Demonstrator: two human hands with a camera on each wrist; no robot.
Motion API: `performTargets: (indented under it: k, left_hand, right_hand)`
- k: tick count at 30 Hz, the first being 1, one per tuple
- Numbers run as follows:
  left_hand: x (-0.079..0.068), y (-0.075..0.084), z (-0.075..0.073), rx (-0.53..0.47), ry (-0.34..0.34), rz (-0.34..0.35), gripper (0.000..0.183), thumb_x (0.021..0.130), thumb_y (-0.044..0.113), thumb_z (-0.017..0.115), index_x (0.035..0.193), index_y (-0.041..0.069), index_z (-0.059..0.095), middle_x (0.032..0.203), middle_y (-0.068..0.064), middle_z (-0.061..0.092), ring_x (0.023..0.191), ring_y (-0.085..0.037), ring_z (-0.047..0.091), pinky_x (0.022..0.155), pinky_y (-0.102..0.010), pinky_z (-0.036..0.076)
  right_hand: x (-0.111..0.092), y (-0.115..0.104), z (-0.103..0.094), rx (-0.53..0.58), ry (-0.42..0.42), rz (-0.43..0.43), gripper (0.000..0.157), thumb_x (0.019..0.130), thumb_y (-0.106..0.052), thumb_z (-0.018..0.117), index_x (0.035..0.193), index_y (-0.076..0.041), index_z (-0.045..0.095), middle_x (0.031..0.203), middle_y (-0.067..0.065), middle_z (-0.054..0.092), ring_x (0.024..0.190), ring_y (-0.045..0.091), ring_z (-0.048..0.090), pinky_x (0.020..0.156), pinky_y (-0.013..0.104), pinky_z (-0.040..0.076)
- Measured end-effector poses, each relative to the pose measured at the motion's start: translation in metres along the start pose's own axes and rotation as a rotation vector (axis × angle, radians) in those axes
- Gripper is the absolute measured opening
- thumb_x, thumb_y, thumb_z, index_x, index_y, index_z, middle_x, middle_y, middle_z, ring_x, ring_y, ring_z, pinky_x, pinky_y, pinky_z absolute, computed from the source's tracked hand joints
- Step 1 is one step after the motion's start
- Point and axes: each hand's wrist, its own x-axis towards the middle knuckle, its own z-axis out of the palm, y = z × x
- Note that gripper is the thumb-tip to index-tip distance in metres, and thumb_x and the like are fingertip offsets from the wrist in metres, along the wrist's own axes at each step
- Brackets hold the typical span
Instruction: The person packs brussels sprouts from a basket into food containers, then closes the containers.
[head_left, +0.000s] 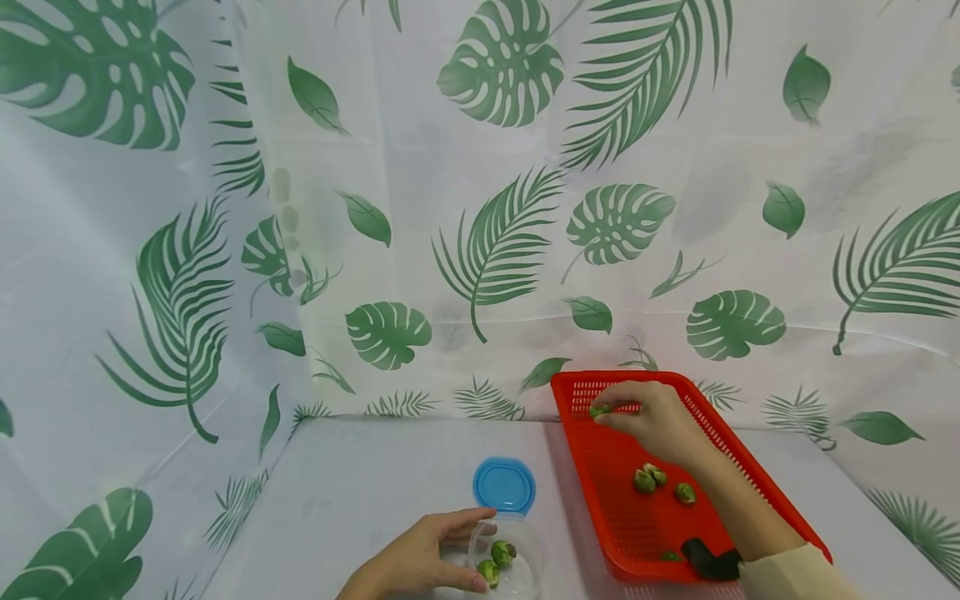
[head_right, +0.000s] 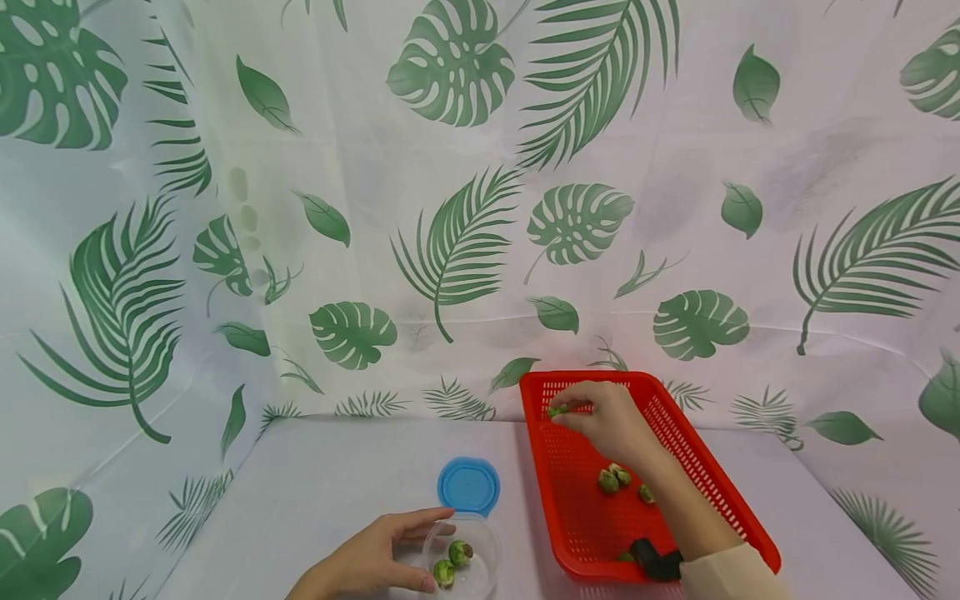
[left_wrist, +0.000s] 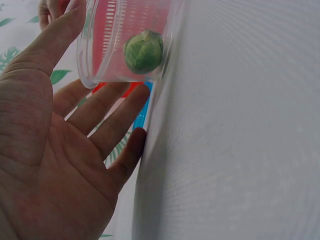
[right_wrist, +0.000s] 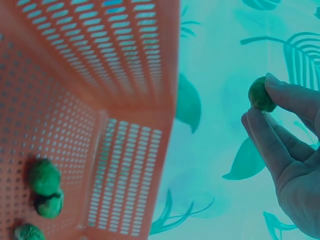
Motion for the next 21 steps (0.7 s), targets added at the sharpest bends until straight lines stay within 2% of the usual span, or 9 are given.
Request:
performTargets:
  k: [4,12,16,21]
  left_hand:
    - [0.000,-0.002,0.000,-0.003,0.000,-0.013,0.072,0.092,0.032,0.082,0.155,0.034,0.049,0.148,0.003,0.063,0.135,-0.014,0.060,0.109,-0.037,0.052]
    - [0.001,-0.003,0.001,-0.012,0.010,-0.037,0.071,0.092,0.032,0.082,0.155,0.035,0.050,0.147,0.004,0.064,0.134,-0.012,0.061,0.109,-0.042,0.052]
    - [0.001,-0.002,0.001,-0.015,0.008,-0.033,0.072,0.092,0.031,0.082,0.156,0.032,0.049,0.147,0.001,0.063,0.134,-0.013,0.061,0.110,-0.043,0.051]
    - [0.002,-0.001,0.001,-0.001,0.018,-0.058,0.071,0.092,0.033,0.082,0.155,0.035,0.050,0.146,0.004,0.064,0.133,-0.010,0.061,0.110,-0.045,0.051]
  right_hand:
    - [-0.007,-0.010,-0.001,0.044,0.024,-0.018,0.020,0.092,-0.017,0.081,0.110,-0.025,0.079,0.106,-0.005,0.077,0.107,0.025,0.066,0.074,0.024,0.060]
    - [-0.018,-0.029,0.000,0.110,0.101,-0.068,0.027,0.091,-0.010,0.081,0.115,-0.023,0.079,0.116,-0.001,0.076,0.112,0.025,0.068,0.077,0.022,0.061]
    - [-0.025,-0.038,0.003,0.132,0.144,-0.098,0.028,0.090,-0.009,0.081,0.112,-0.025,0.080,0.115,-0.003,0.076,0.112,0.021,0.067,0.077,0.022,0.061]
    - [-0.031,-0.047,0.008,0.185,0.177,-0.142,0.026,0.090,-0.007,0.081,0.110,-0.024,0.080,0.113,-0.003,0.076,0.107,0.012,0.069,0.079,0.020,0.060]
